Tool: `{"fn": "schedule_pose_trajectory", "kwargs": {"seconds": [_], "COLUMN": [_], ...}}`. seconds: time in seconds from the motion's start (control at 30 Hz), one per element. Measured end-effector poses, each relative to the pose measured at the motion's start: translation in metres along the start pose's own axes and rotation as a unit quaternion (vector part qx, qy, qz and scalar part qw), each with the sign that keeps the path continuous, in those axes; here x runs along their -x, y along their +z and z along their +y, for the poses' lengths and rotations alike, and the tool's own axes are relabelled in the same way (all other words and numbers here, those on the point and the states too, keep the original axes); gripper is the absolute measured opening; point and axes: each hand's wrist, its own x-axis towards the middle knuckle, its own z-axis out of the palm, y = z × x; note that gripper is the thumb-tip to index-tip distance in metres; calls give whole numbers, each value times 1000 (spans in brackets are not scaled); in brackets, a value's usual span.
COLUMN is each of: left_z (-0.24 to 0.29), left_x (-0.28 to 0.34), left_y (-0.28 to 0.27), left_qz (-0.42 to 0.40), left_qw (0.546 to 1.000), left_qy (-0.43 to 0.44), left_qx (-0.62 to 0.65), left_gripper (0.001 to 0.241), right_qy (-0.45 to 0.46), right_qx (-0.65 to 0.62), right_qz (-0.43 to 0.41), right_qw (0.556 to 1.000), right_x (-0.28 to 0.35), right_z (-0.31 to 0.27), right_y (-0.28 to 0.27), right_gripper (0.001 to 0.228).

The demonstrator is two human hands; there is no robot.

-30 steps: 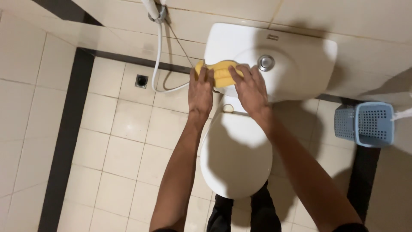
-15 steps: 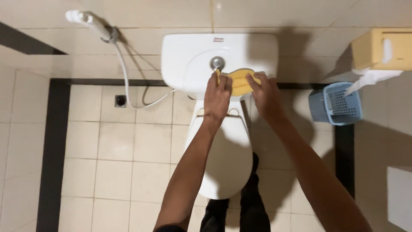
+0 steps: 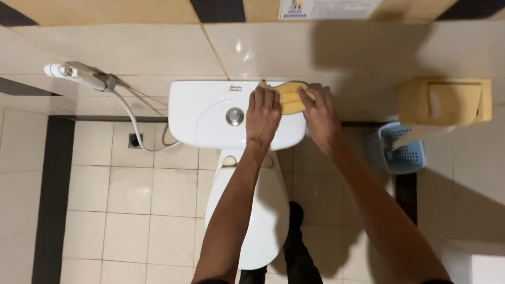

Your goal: The person rinses a yellow sponge under running water in a sink, then wipes the toilet seat, lid, and tank with the sponge. The person repeatedly rinses the sponge and continues wiping the toilet surfaces.

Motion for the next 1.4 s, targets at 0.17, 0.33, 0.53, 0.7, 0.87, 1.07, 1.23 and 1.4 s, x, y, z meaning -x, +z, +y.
{"fn": "schedule_pose_trajectory", "kwargs": {"seconds": [0.17, 0.33, 0.53, 0.7, 0.87, 1.07, 1.23, 1.4], "left_z": [2, 3, -1, -5, -11, -40, -64, -71], "left_x": [-22, -13, 18, 90, 152, 273, 361, 418], "left_y": [15, 28, 3, -1, -22, -39, -28, -5], "left_qz": [-3, 12, -3, -44, -85, -165, -155, -186], "left_qw": [997, 987, 989, 993, 995, 980, 983, 972], "left_qy": [-55, -94, -44, 8, -3, -37, -21, -62], "left_qx": [59, 128, 139, 106, 55, 108, 96, 130], "left_gripper": [39, 42, 52, 57, 65, 64, 67, 70], "right_qy": [1, 27, -22, 87, 69, 63, 46, 77], "right_qx": [18, 14, -296, -23, -50, -46, -8, -46], "right_qz": [-12, -1, 80, -42, -60, -81, -84, -144], "right_qw": [1000, 1000, 951, 995, 995, 994, 995, 985], "right_x": [-24, -14, 28, 73, 118, 191, 245, 280], "right_z": [13, 7, -15, -59, -98, -177, -224, -241], "right_y": [8, 17, 18, 15, 21, 55, 102, 150], "right_gripper": [60, 64, 78, 73, 73, 61, 64, 67]}}
